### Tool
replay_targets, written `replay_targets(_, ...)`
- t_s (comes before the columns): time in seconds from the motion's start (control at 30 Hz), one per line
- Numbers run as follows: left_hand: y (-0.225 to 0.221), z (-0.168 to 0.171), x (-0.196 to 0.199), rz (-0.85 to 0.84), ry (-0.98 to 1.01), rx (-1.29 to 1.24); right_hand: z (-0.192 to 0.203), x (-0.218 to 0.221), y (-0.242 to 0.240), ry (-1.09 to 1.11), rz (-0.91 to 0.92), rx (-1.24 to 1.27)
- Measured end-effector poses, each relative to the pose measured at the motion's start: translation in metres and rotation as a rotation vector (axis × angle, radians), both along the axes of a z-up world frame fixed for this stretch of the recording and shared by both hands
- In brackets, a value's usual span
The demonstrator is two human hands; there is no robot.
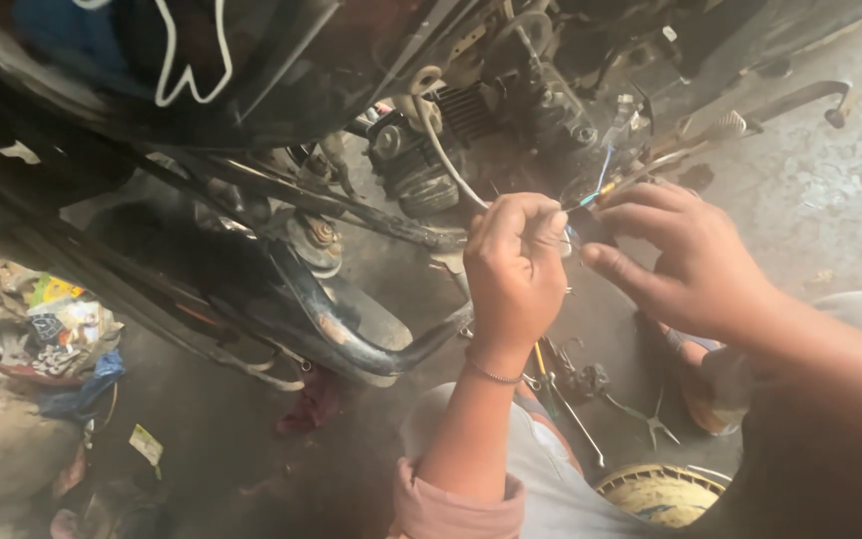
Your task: Apply electrical tape to repair exposed wiring on a motorcycle engine harness.
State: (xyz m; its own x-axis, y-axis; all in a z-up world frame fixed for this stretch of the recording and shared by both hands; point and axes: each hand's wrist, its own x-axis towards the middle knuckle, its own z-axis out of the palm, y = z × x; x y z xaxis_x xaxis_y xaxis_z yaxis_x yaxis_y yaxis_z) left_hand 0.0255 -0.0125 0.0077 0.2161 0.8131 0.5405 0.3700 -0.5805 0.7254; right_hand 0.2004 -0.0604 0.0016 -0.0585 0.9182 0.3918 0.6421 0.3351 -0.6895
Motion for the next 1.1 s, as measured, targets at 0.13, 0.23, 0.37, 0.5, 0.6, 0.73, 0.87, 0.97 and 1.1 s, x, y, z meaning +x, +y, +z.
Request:
replay_targets(0.13, -0.002, 0.009, -0.002, -0.051, 0.068, 0.060, -0.007, 0.005, 0.000, 0.064, 0.029, -0.037)
replay_targets(0.23, -0.005, 0.006, 0.000, -0.006, 0.105, 0.042, -0.022, 0.011, -0.004, 0.159, 0.054, -0.086)
replay_targets(0.37, -0.009, 0.007, 0.005, 0.084, 0.085, 0.127, -0.043, 0.028, -0.002, 0.185, 0.040, -0.302)
replay_targets(0.5, -0.008, 0.009, 0.002, 0.117, 0.148, 0.163, -0.010, 0.023, 0.002, 1.325, 0.486, -0.390)
replay_targets(0.6, -0.008, 0.007, 0.000, 0.101, 0.173, 0.181, 0.004, 0.007, 0.010, 1.007, 0.390, -0.282)
replay_targets(0.73, -0.004, -0.001, -0.002, 0.069, 0.158, 0.190, 0.002, 0.007, 0.018, 0.543, 0.220, -0.110)
replay_targets(0.87, -0.005, 0.001, -0.002, 0.044, 0.152, 0.170, -0.020, 0.014, 0.024, 0.041, -0.021, -0.076)
replay_targets(0.97, -0.006, 0.002, -0.002, 0.013, 0.108, 0.144, -0.023, 0.014, 0.026, 0.037, -0.067, -0.112)
replay_targets(1.1, -0.002, -0.003, -0.003, -0.063, 0.151, -0.027, -0.008, 0.013, 0.028, 0.048, -0.116, -0.373)
